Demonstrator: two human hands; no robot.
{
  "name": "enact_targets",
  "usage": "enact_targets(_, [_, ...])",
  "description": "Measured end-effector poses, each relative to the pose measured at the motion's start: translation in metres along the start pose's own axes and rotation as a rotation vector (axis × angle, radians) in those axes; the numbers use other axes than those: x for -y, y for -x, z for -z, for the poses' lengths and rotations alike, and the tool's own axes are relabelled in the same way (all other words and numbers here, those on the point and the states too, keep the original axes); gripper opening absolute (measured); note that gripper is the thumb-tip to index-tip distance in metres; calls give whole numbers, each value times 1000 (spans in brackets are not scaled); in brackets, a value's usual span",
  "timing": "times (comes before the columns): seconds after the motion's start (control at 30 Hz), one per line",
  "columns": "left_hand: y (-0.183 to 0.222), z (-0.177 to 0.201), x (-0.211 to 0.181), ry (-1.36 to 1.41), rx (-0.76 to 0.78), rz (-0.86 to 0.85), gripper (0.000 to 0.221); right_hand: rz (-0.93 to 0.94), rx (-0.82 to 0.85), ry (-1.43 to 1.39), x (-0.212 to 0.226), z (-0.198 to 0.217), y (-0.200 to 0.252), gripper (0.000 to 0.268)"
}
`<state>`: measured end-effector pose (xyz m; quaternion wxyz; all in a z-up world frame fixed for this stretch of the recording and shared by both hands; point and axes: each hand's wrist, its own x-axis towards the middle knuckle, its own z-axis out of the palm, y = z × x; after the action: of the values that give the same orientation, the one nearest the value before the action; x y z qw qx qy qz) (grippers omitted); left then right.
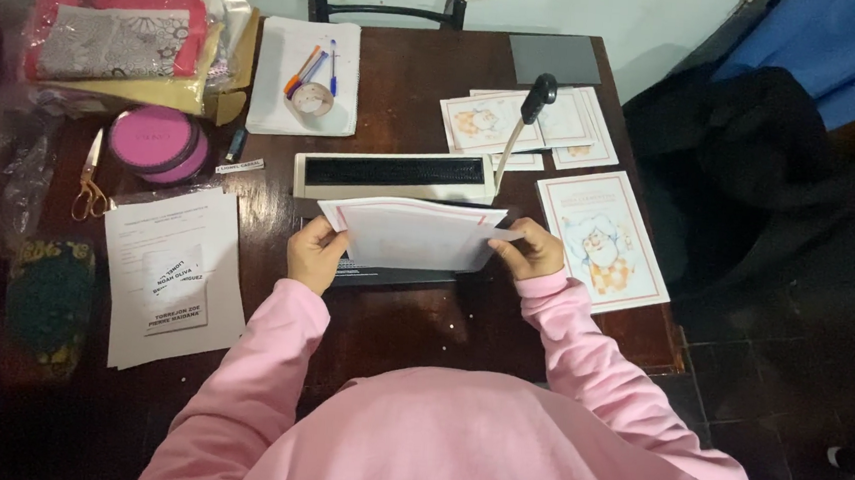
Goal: Manual binding of illustrated documents using a comb binding machine.
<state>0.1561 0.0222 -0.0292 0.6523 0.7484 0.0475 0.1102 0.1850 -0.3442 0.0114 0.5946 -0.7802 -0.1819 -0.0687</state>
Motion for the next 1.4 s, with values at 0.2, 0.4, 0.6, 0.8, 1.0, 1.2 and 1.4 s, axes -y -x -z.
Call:
enact_targets(0.2, [1, -6, -8, 72, -17, -71, 23, 98, -162, 22, 27, 22, 8, 12])
enact_targets(0.4, [-13, -39, -54, 2, -50, -132, 24, 174, -635, 434, 106, 150, 60, 20])
enact_targets(0.6, [-36, -185, -74, -196, 119, -114, 20, 204, -943, 466, 170, 250, 138, 37])
enact_targets(0.8, [-56, -370, 59, -388, 282, -44, 27, 295, -1006, 583, 74, 347, 270, 18])
enact_targets(1.0, [-50, -430, 126, -524, 319, 139, 33, 209, -961, 575, 77, 333, 283, 18])
enact_targets(1.2, [-49, -424, 140, -536, 294, 239, 47, 107, -891, 271, 97, 303, 206, 19])
enact_targets(1.4, [-11, -327, 86, -310, 866, 447, 39, 109, -851, -359, 63, 250, 118, 21])
